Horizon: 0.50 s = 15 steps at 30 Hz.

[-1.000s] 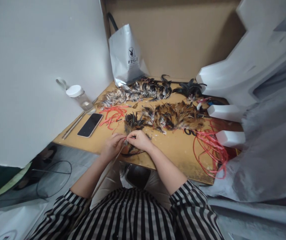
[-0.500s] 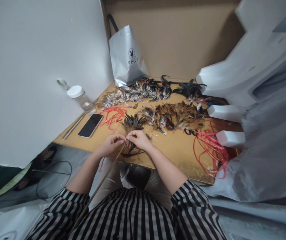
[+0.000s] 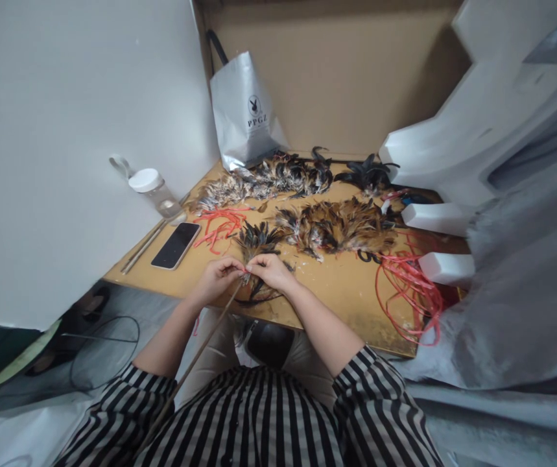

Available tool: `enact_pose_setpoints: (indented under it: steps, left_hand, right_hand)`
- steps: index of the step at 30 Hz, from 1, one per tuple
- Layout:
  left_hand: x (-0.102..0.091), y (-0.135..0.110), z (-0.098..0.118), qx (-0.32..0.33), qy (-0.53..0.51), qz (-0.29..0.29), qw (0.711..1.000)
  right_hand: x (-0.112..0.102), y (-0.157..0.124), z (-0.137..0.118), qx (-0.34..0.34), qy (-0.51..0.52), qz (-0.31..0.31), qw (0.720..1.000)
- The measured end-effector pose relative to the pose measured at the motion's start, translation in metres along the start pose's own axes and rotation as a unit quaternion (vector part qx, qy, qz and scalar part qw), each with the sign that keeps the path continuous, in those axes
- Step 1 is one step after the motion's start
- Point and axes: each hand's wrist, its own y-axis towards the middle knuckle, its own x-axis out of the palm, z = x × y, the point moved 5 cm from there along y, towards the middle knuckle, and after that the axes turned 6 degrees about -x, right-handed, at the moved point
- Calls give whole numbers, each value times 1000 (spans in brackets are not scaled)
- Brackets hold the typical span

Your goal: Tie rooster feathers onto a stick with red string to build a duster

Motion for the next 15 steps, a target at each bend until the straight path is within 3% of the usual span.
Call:
enact_pose_setpoints:
  steps: [10, 15]
  left_hand:
    - [2, -1, 1, -23, -36, -3, 999]
    - [3, 1, 2, -44, -105, -7, 993]
  right_hand:
    - [0, 0, -1, 18, 8, -1, 1000]
    - [0, 0, -1, 10, -1, 13, 1000]
